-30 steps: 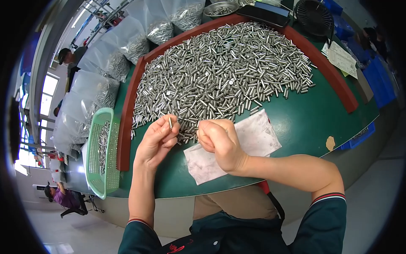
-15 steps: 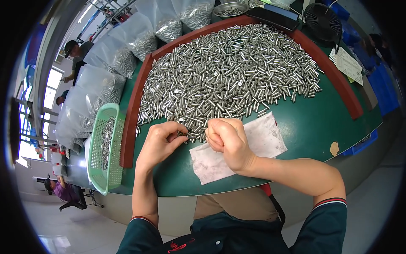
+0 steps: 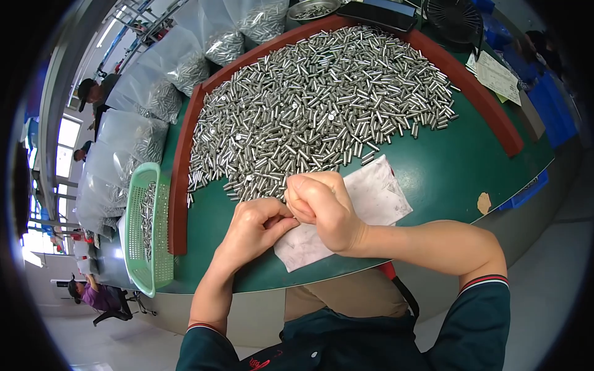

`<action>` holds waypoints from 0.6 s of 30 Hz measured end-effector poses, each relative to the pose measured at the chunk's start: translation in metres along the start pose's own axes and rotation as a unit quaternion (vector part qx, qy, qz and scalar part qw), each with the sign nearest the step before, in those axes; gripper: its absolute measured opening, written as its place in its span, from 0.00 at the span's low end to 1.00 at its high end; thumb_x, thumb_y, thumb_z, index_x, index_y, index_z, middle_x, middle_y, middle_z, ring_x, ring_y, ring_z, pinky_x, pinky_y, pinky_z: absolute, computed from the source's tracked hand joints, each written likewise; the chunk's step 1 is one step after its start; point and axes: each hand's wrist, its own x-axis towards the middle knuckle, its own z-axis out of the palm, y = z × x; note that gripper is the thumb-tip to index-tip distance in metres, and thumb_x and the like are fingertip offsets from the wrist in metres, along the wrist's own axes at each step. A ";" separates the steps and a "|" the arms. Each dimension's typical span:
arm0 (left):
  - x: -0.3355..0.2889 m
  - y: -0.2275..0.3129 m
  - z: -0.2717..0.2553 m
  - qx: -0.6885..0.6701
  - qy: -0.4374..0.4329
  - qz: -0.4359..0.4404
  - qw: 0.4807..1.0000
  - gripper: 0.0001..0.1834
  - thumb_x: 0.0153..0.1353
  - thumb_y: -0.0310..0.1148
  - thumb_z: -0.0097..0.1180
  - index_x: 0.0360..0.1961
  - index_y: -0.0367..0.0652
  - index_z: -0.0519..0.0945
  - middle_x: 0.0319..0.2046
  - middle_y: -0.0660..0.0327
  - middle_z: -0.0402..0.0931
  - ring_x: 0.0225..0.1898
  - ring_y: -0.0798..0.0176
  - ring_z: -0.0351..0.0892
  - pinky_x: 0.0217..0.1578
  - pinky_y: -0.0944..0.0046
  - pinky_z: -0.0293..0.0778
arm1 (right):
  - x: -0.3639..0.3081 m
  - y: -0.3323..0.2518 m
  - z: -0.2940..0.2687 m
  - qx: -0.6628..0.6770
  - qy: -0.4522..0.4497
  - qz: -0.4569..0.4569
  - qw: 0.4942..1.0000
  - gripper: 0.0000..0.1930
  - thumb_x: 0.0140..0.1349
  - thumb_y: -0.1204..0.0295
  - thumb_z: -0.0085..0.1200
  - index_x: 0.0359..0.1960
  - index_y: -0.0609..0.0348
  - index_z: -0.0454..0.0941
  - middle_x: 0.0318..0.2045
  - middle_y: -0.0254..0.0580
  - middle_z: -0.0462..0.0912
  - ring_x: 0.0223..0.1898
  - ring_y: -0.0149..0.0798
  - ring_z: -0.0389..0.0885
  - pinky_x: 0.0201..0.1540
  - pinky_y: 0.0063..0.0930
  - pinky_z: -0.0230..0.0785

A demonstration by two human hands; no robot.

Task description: Inspecting small metal pins and sorting them into a basket at a factory workbench.

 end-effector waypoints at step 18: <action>0.001 0.001 0.002 -0.003 0.016 0.007 1.000 0.07 0.42 0.27 0.60 0.18 0.36 0.74 0.13 0.56 0.68 0.16 0.56 0.69 0.17 0.60 0.64 | 0.000 0.006 -0.005 0.024 0.012 -0.012 1.000 0.18 0.58 0.68 0.32 0.09 0.53 0.53 0.06 0.29 0.53 0.11 0.25 0.47 0.16 0.21 0.41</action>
